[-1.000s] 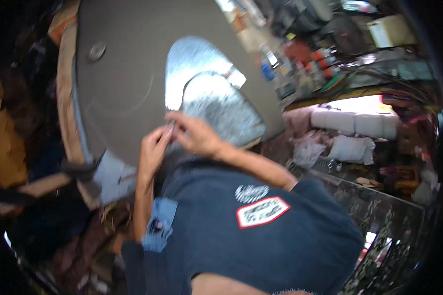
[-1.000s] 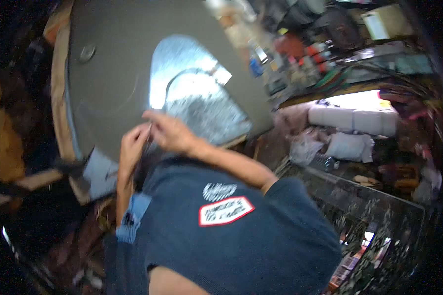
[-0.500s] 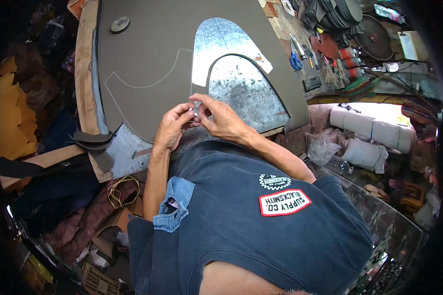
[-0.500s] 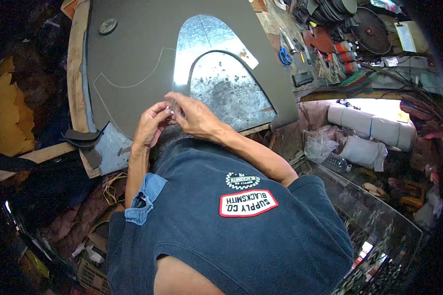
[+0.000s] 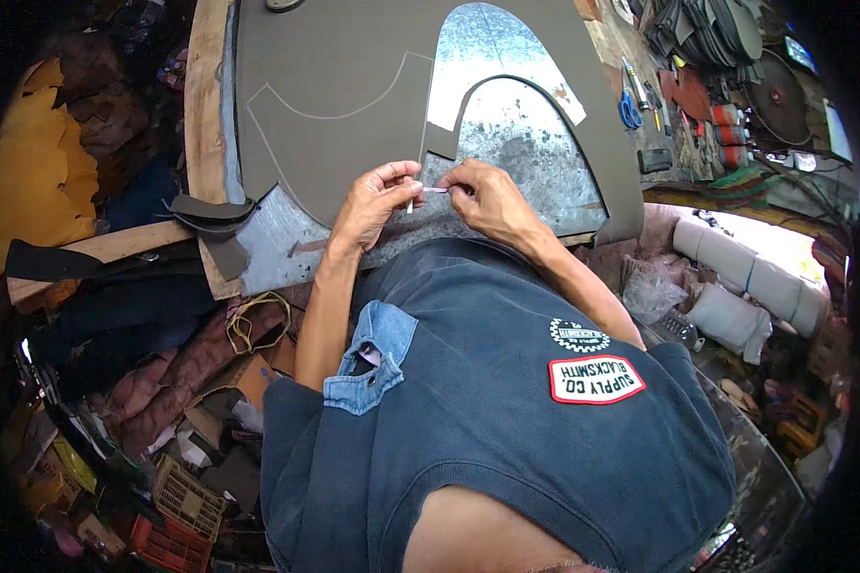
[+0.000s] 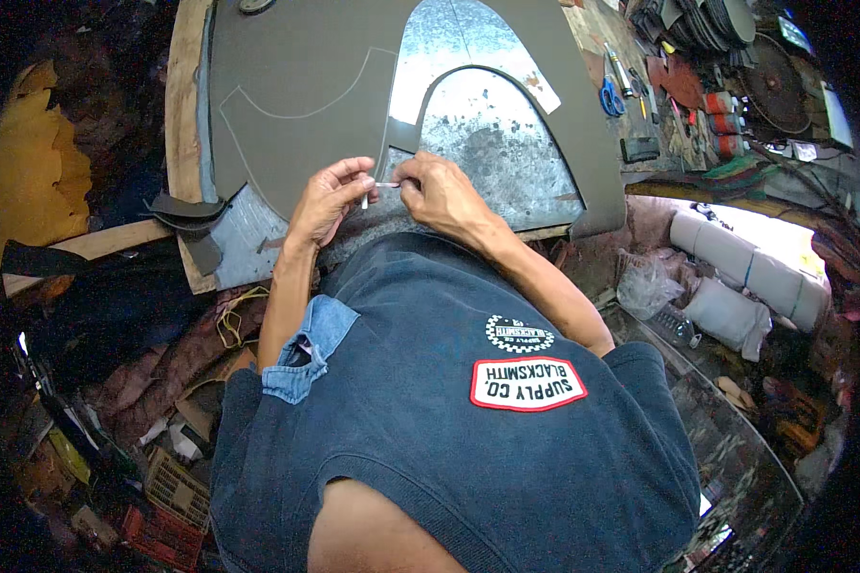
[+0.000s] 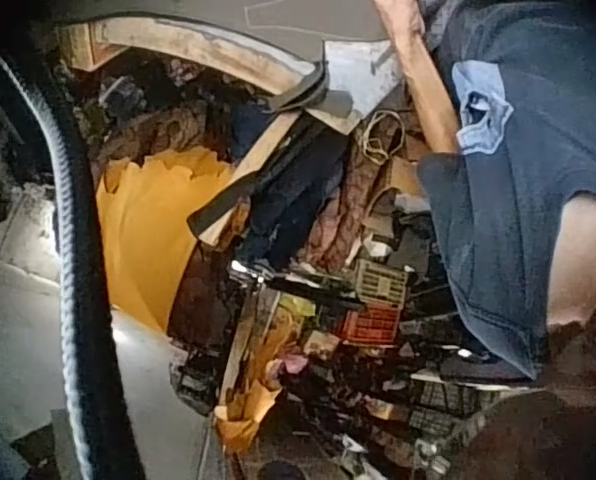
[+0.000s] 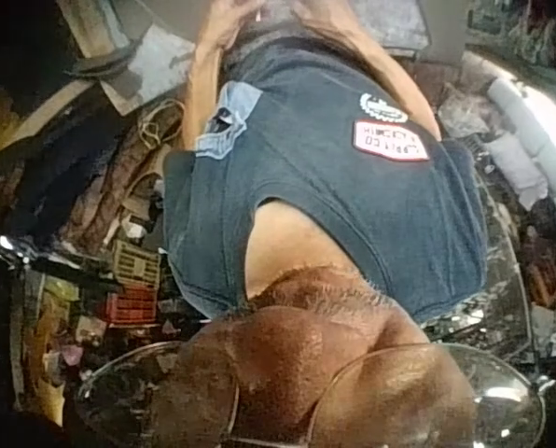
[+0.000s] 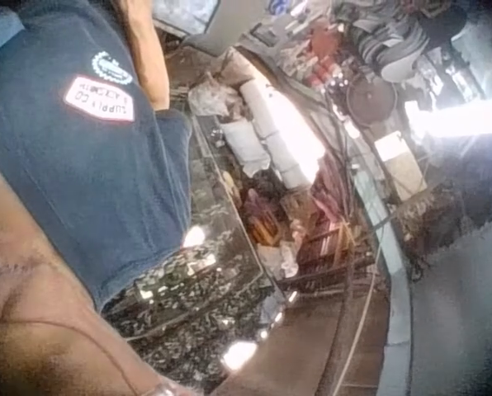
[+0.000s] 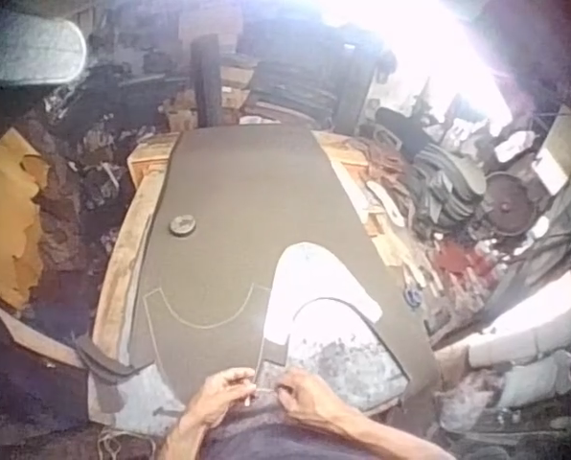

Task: Marking shoe component templates on a large foam sheet and cutting them out using scissors and a handheld blade.

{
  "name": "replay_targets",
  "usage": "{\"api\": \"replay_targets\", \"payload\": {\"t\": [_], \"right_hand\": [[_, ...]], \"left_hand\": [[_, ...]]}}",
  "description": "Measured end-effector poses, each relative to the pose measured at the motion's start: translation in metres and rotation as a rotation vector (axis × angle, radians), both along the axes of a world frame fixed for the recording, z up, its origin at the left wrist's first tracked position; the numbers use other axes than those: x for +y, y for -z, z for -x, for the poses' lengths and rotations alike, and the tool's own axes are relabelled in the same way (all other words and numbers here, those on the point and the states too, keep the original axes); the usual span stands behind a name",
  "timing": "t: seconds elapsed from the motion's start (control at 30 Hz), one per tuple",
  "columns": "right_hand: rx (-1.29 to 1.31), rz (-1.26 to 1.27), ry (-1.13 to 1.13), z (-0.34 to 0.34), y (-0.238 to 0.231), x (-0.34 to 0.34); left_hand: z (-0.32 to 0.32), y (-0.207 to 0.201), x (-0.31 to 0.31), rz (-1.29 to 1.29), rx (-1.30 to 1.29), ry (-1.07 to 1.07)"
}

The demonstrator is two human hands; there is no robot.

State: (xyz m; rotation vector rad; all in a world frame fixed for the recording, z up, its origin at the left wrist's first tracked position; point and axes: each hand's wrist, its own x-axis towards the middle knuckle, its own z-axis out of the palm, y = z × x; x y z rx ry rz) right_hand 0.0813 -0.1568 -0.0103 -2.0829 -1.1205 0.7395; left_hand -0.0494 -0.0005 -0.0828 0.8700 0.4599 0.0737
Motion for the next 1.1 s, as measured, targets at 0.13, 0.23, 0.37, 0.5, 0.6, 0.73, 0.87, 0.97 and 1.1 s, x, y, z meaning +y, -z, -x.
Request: {"api": "replay_targets", "payload": {"t": [0.13, 0.23, 0.37, 0.5, 0.6, 0.73, 0.87, 0.97, 1.1], "right_hand": [[0.195, 0.03, 0.077, 0.0, -0.001, -0.002], [0.354, 0.079, 0.088, -0.005, 0.001, -0.005], [0.482, 0.082, 0.087, -0.009, 0.004, -0.01], [0.535, 0.083, 0.103, -0.011, 0.003, -0.014], [0.533, 0.109, 0.11, -0.012, 0.005, -0.016], [0.548, 0.137, 0.107, -0.013, 0.003, -0.018], [0.551, 0.162, 0.118, -0.017, -0.001, -0.018], [0.532, 0.102, 0.137, -0.013, -0.003, -0.019], [0.497, 0.137, 0.132, -0.016, -0.008, -0.02]], "left_hand": [[0.004, -0.006, -0.003, -0.104, 0.061, 0.136], [0.008, -0.004, -0.006, -0.159, 0.101, 0.208], [0.016, -0.003, -0.013, -0.128, 0.155, 0.214], [0.027, 0.006, -0.016, -0.042, 0.14, 0.209], [0.031, 0.005, -0.017, 0.052, 0.081, 0.202], [0.035, 0.005, -0.018, 0.167, -0.003, 0.205], [0.038, 0.001, -0.017, 0.192, 0.041, 0.258], [0.039, -0.001, -0.017, 0.142, 0.028, 0.298], [0.035, -0.006, -0.018, -0.069, 0.03, 0.393]]}}
